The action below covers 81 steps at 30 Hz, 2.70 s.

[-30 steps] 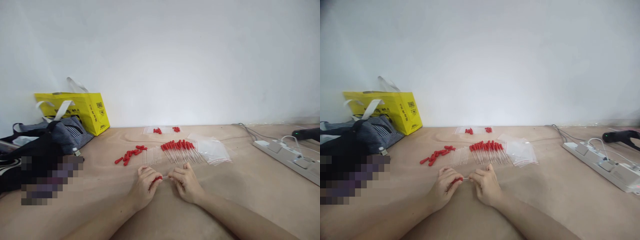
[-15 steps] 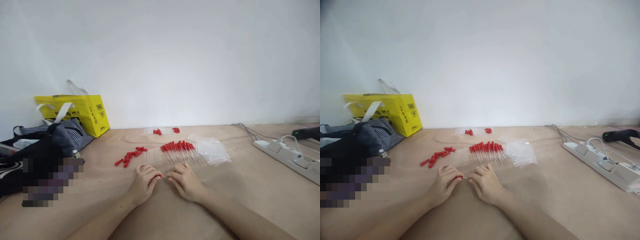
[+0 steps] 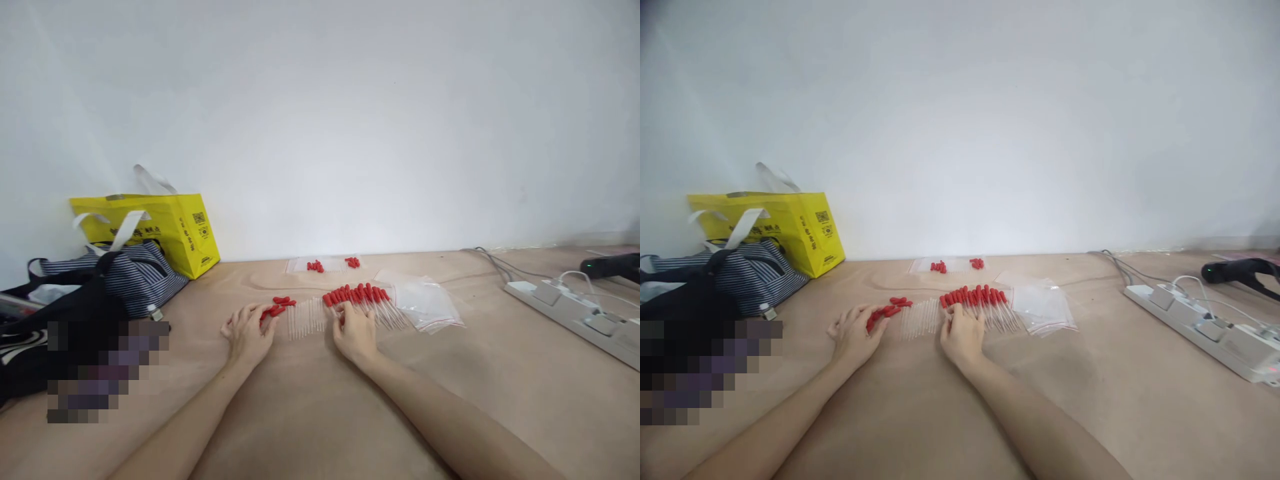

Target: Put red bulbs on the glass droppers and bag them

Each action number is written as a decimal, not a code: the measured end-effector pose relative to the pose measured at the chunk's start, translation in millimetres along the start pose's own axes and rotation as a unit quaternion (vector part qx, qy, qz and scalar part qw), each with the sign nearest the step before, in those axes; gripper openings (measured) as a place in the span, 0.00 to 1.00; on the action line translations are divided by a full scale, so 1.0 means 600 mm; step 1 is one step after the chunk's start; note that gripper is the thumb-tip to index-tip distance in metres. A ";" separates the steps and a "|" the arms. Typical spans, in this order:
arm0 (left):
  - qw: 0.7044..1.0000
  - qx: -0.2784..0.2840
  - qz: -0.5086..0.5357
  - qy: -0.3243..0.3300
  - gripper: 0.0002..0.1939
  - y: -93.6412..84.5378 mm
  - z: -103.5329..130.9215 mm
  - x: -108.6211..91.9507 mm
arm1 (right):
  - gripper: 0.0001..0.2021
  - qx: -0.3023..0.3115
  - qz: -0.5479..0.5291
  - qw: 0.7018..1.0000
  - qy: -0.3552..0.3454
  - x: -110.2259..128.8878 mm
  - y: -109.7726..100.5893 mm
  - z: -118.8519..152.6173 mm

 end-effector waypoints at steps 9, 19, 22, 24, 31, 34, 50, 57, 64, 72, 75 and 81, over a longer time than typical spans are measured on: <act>0.999 0.028 -0.031 -0.014 0.10 0.003 -0.001 0.007 | 0.06 0.039 0.051 0.996 0.069 0.030 0.023 -0.042; 0.997 0.042 -0.060 -0.028 0.11 0.003 -0.003 0.014 | 0.10 0.052 0.065 0.995 0.061 0.038 0.021 -0.051; 0.994 0.030 -0.107 -0.023 0.13 -0.003 0.000 0.014 | 0.11 0.079 0.102 0.989 0.067 0.048 0.020 -0.058; 0.990 0.024 -0.139 -0.013 0.13 -0.008 0.004 0.013 | 0.12 0.093 0.119 0.986 0.071 0.054 0.022 -0.065; 0.981 0.049 -0.188 0.001 0.15 -0.024 0.011 0.012 | 0.10 0.113 0.121 0.983 0.079 0.062 0.030 -0.079; 0.980 0.083 -0.182 0.006 0.16 -0.029 0.011 0.014 | 0.11 0.108 0.120 0.984 0.079 0.061 0.028 -0.078; 0.989 0.132 -0.034 0.048 0.08 -0.033 0.024 -0.004 | 0.07 0.000 -0.022 0.986 -0.162 -0.051 -0.033 0.050; 0.931 0.101 0.225 0.268 0.13 -0.004 0.075 -0.085 | 0.09 0.029 -0.091 0.974 -0.205 -0.081 -0.057 0.089; 0.939 0.141 0.208 0.234 0.10 0.010 0.087 -0.107 | 0.12 0.093 -0.056 0.962 -0.249 -0.052 -0.055 0.095; 0.939 0.144 0.216 0.227 0.09 0.011 0.088 -0.106 | 0.12 0.119 -0.073 0.954 -0.264 -0.042 -0.050 0.095; 0.938 0.140 0.230 0.218 0.09 0.011 0.087 -0.105 | 0.14 0.119 -0.075 0.952 -0.272 -0.039 -0.047 0.097; 0.939 0.142 0.211 0.231 0.09 0.011 0.089 -0.104 | 0.20 0.126 0.010 0.945 -0.302 -0.045 -0.051 0.087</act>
Point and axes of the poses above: each hand's wrist, its own z-axis away from the middle knuckle, its own y-axis out of the palm, x = y × z, the point moved 1 cm from there along -z, towards the middle knuckle, and after that the axes turned 13 degrees about x, right-handed, at the moved point
